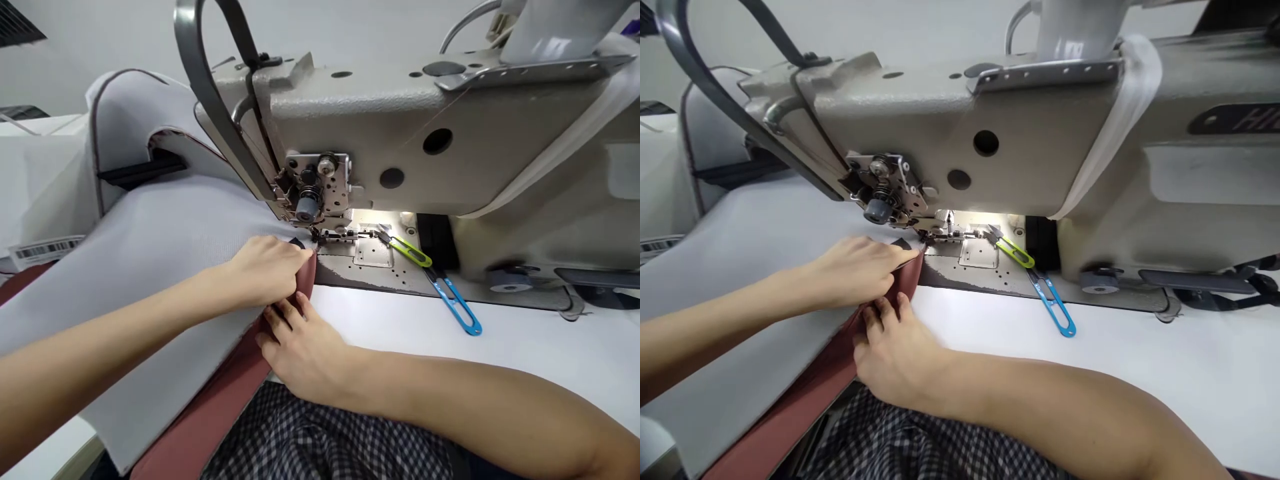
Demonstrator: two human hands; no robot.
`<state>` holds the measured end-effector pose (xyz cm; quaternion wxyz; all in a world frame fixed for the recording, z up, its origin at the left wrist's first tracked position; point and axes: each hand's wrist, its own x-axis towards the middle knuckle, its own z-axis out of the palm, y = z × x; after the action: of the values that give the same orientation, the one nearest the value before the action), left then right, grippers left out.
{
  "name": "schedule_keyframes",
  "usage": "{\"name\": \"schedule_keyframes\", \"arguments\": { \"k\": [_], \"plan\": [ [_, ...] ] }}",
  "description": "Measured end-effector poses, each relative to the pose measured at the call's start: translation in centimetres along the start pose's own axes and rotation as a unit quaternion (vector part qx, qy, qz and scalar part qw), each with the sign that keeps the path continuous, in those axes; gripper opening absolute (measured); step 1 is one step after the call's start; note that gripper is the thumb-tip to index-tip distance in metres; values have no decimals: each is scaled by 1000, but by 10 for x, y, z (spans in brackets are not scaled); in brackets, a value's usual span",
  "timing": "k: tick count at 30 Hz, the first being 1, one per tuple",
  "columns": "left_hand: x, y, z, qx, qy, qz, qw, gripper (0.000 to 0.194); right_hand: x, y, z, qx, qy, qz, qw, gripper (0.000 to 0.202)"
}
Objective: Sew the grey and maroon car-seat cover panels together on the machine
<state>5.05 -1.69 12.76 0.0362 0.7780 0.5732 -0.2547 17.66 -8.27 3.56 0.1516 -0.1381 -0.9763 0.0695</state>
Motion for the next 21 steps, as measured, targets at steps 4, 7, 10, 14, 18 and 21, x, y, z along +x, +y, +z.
{"name": "schedule_keyframes", "arguments": {
  "k": [4, 7, 10, 14, 18, 21],
  "plan": [
    [1, 7, 2, -5, -14, 2, 1000, 24, 2, 3, -6, 11, 4, -10, 1000, 37],
    [1, 10, 3, 1, -15, -1, 1000, 24, 3, 6, -7, 24, 2, -16, 1000, 30],
    [4, 13, 7, 19, 4, -4, 1000, 28, 4, 11, -3, 35, 4, -14, 999, 21],
    [7, 14, 14, 27, 24, -8, 999, 28, 4, 19, 6, 34, 30, 0, 999, 15],
    [7, 11, 15, 26, 34, -12, 999, 24, 1, 20, 8, 50, 47, -1, 998, 15],
    [8, 9, 10, 10, 13, -23, 1000, 27, -1, 14, 7, 67, 43, -23, 997, 20]
  ]
}}
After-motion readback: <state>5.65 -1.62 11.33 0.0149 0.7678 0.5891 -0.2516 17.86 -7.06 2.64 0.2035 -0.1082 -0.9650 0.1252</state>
